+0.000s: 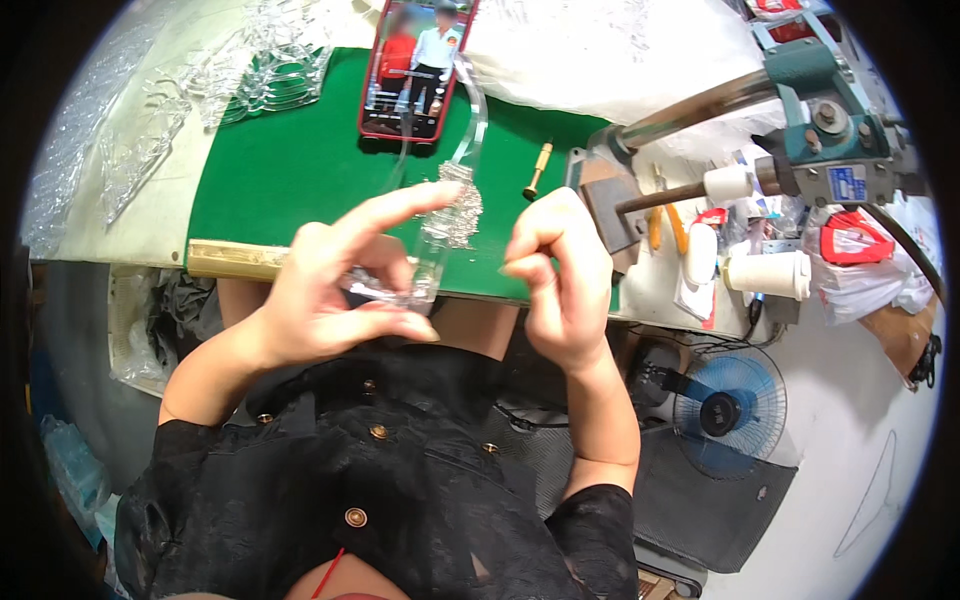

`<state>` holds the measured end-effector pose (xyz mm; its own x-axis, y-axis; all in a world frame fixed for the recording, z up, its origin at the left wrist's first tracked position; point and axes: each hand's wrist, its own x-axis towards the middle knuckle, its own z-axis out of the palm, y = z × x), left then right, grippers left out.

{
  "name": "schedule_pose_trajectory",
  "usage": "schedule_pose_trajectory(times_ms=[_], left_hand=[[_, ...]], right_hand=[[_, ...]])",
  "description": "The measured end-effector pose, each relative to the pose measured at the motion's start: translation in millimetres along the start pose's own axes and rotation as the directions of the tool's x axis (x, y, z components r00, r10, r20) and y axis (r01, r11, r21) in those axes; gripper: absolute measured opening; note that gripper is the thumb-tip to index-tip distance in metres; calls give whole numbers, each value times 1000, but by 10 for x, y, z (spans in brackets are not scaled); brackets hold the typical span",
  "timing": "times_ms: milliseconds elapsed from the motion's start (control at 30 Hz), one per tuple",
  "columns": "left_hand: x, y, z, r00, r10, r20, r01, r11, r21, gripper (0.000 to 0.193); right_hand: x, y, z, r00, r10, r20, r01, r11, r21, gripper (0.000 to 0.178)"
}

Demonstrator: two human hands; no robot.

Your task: The person repeatedly picks up clear eyeglass frames and small metal screws from a green work mat, inserts the screws into the hinge area of each frame, and places the frames back on the mat. A smartphone playing a video is visible on the table throughout.

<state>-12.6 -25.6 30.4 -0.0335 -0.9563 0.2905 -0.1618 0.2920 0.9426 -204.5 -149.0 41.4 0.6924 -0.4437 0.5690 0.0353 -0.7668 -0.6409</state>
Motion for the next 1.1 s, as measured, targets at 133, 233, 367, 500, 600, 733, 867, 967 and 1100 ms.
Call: schedule_pose_trajectory(times_ms=[133,233,367,500,600,733,867,967,1100], left_hand=[[103,-34,245,998,39,-42,-42,996,-83,77],[126,-31,273,998,39,-43,-41,997,-67,77],[139,-65,296,989,122,-79,-122,992,-4,77],[131,-86,283,980,167,-108,-160,985,68,77],[124,-96,269,970,208,-124,-188,970,157,77],[118,-97,263,965,233,-119,-200,951,236,78],[125,-102,284,973,206,-100,-185,964,189,78],[136,-96,297,973,207,-104,-189,968,165,78],[113,-107,287,973,199,-118,-176,967,186,78]], right_hand=[[172,-301,-14,976,-207,65,216,952,-216,16],[143,-291,-56,979,-191,71,203,947,-250,16],[123,-250,-58,978,-197,68,208,949,-238,17],[113,-259,-29,984,-174,45,180,958,-224,16],[93,-272,-15,990,-137,27,139,969,-203,16],[50,-265,-11,994,-112,12,112,973,-203,18],[47,-263,-30,994,-111,-2,109,978,-177,20],[30,-249,-24,994,-105,-20,100,980,-173,20],[18,-251,15,995,-89,-35,81,979,-185,19]])
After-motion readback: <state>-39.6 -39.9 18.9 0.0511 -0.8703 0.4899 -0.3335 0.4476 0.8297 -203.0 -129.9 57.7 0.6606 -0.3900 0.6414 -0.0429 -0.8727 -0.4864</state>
